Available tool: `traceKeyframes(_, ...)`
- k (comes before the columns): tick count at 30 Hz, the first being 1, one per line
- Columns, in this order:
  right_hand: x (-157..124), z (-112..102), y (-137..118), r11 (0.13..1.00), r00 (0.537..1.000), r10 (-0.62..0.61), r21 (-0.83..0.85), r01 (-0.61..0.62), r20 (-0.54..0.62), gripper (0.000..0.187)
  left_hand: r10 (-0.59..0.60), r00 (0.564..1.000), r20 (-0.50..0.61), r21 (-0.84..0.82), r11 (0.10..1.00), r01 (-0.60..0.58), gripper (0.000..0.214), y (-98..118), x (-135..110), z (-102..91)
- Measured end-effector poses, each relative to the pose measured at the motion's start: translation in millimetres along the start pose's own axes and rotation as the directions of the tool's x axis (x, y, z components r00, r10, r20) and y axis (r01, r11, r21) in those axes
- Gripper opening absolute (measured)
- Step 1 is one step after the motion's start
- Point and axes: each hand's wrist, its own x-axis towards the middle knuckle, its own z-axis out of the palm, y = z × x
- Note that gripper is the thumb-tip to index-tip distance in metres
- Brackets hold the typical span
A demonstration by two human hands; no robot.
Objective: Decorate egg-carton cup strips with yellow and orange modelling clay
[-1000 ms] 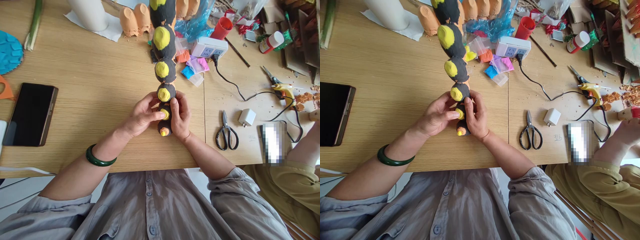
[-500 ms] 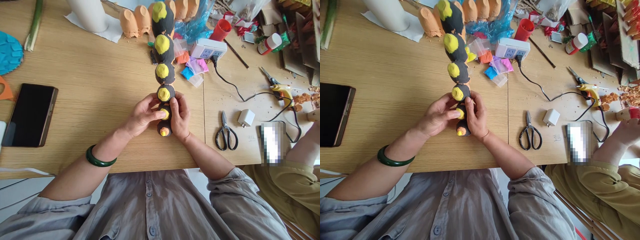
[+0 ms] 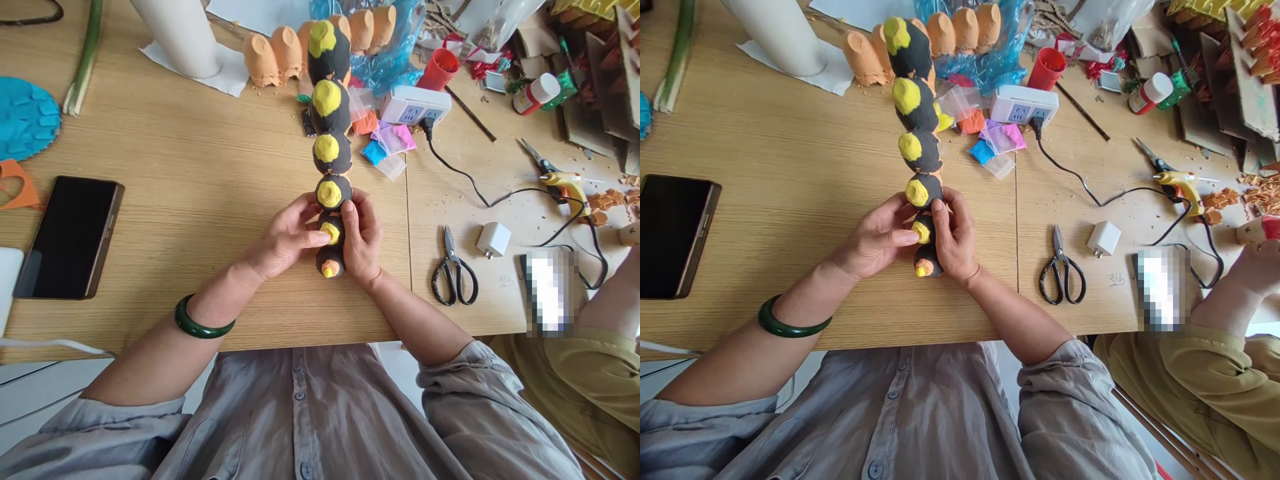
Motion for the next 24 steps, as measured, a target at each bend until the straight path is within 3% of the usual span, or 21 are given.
traceKeyframes(7,-1,-1,0,0.998,1.000,-0.011,-0.058,0.013,0.018,0.057,0.007,1.000,0.013,0.008,1.000,-0.008,0.060,-1,0,-3.2)
traceKeyframes(15,1,0,7,0.968,0.969,-0.248,-0.026,0.248,-0.016,0.031,0.082,0.997,0.004,0.106,0.991,-0.082,0.063,-6,1,-7.3)
traceKeyframes(24,-1,-5,10,0.955,0.962,-0.270,-0.112,0.274,0.050,0.031,0.099,0.995,-0.016,0.131,0.987,-0.096,0.067,-8,1,-5.5)
